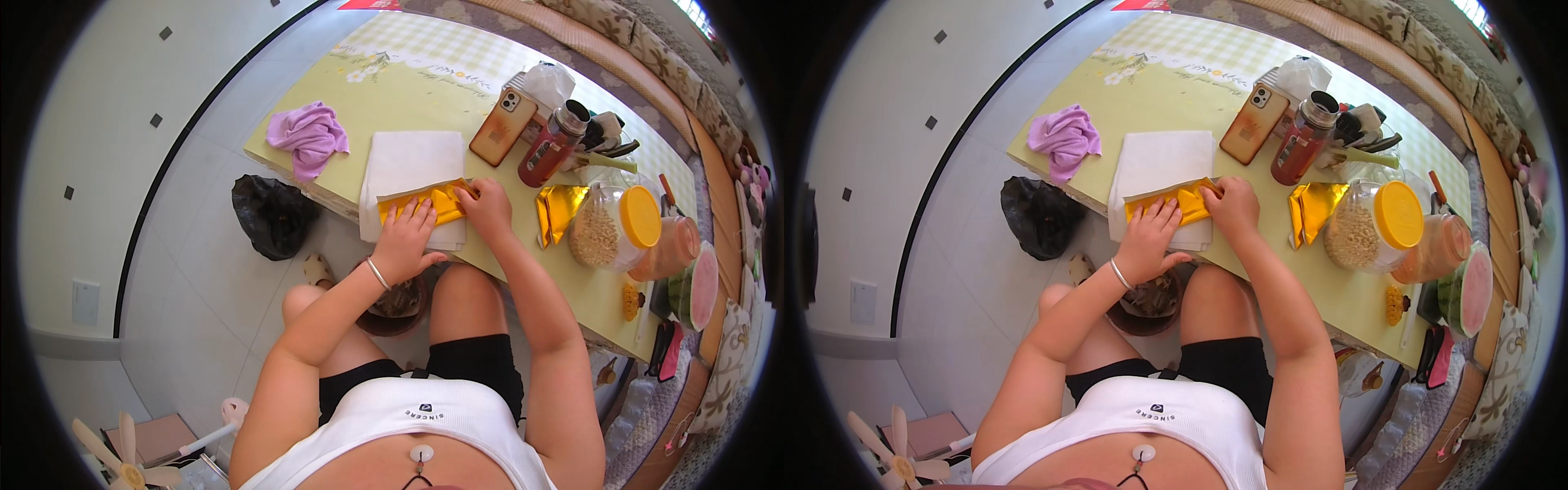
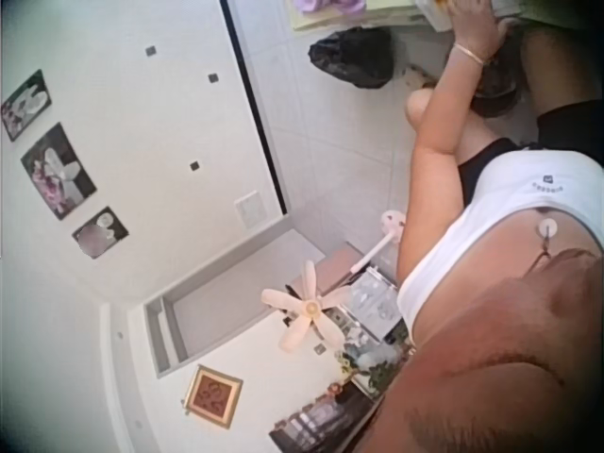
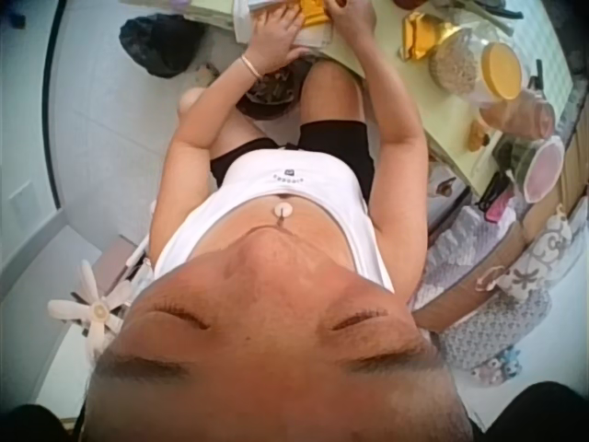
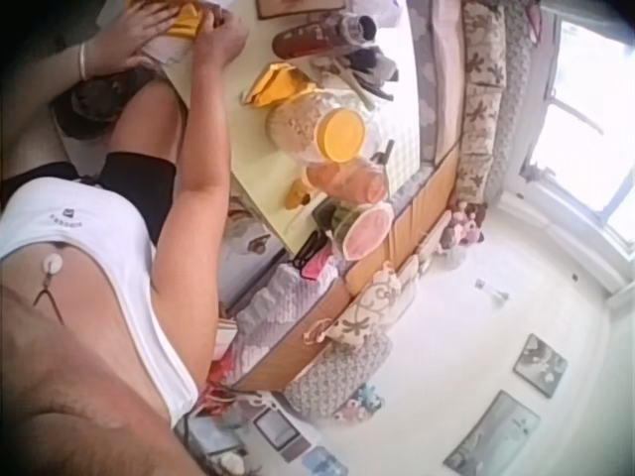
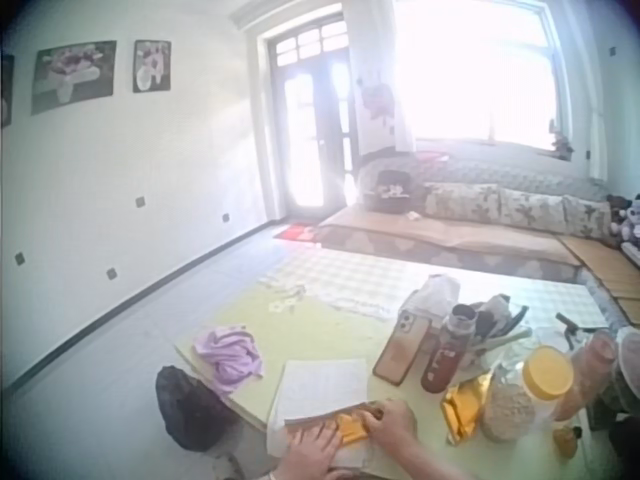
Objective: The person sits on the floor and folds a stack of white paper sheets using a gold-colored sheet as a guide. They repeatedly fold the white paper over the gold sheet, align the edges, and smooth the creases by hand.
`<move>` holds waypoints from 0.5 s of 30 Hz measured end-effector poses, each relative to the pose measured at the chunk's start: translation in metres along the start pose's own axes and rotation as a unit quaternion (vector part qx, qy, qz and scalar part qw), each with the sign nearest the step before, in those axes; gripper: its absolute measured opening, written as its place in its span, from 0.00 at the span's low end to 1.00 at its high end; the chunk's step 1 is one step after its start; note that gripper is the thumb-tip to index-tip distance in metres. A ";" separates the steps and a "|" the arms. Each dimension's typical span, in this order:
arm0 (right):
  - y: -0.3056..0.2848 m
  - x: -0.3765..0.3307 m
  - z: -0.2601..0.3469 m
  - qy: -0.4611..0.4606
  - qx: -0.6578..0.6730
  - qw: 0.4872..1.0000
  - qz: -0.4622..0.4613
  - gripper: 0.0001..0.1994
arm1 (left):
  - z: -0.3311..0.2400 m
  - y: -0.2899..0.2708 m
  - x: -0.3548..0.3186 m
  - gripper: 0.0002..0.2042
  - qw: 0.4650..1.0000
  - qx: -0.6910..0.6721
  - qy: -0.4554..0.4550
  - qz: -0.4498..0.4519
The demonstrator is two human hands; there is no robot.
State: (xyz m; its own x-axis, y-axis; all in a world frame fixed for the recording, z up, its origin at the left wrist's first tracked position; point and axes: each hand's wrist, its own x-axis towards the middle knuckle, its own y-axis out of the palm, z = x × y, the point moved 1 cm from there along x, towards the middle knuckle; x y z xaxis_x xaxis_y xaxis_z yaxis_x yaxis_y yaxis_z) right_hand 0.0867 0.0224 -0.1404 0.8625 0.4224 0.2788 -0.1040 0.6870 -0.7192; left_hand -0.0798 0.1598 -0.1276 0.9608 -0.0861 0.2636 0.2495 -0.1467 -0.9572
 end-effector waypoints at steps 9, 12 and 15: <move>0.000 -0.006 -0.012 -0.042 -0.038 0.996 -0.071 0.09 | 0.002 0.003 -0.007 0.44 1.000 -0.003 -0.025 0.008; 0.002 -0.006 -0.013 -0.045 -0.048 0.995 -0.078 0.09 | 0.004 0.005 -0.007 0.45 1.000 0.000 -0.017 -0.003; 0.001 -0.006 -0.013 -0.041 -0.058 0.996 -0.062 0.08 | 0.005 0.007 -0.007 0.45 1.000 0.000 -0.013 0.002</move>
State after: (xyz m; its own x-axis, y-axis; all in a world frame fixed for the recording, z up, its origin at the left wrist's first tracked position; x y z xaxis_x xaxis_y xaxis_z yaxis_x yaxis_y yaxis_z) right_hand 0.0883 0.0128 -0.1515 0.8208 0.3897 0.4176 0.0626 0.6653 -0.7440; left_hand -0.0841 0.1644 -0.1369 0.9647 -0.0616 0.2559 0.2450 -0.1457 -0.9585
